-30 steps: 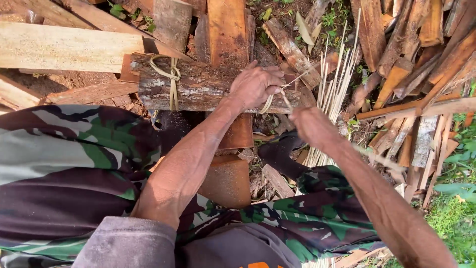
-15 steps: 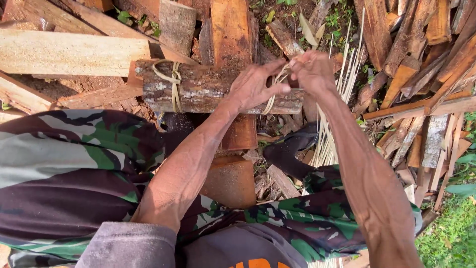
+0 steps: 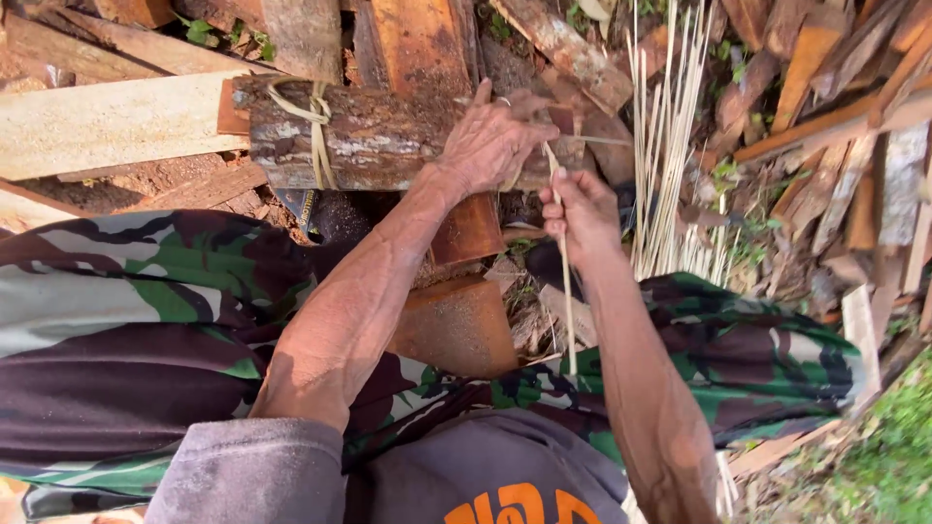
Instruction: Bundling wood scraps together using a thin flexible strip of material
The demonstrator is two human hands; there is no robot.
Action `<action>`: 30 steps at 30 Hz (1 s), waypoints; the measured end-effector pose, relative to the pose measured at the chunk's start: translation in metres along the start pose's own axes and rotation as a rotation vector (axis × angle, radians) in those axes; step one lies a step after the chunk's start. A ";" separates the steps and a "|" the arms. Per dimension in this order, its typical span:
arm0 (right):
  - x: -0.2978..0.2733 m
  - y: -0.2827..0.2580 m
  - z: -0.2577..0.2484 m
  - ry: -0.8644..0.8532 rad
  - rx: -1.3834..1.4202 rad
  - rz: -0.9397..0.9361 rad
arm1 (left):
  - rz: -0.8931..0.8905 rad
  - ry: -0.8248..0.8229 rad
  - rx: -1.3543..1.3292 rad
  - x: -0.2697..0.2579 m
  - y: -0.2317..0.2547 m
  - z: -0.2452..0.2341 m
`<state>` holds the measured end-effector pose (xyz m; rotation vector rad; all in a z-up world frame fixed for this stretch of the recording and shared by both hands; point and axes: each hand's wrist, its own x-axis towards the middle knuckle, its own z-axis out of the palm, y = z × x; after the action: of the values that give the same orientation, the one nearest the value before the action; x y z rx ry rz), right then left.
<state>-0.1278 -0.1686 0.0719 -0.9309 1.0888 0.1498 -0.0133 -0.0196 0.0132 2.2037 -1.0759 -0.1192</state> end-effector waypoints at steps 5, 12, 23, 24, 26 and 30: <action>-0.037 -0.005 -0.060 -0.133 -0.931 -0.592 | 0.065 0.040 0.048 0.010 0.010 0.000; -0.051 -0.006 -0.106 0.162 -1.666 -1.176 | 0.002 -0.095 0.055 0.020 0.035 -0.019; -0.017 -0.022 -0.055 0.130 -0.107 -0.459 | -0.194 -0.239 -0.208 0.022 0.029 -0.027; -0.016 -0.015 -0.050 0.131 -0.108 -0.457 | -0.196 -0.241 -0.210 0.023 0.026 -0.024; -0.013 -0.003 -0.039 0.046 0.128 -0.559 | -0.277 -0.223 -0.337 0.028 0.019 -0.021; -0.006 0.018 -0.021 0.104 0.304 -0.447 | -0.184 -0.162 -0.396 0.024 0.012 -0.030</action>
<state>-0.1550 -0.1707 0.0636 -0.8888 0.9402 -0.4248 0.0053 -0.0269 0.0481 1.9490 -0.8451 -0.5524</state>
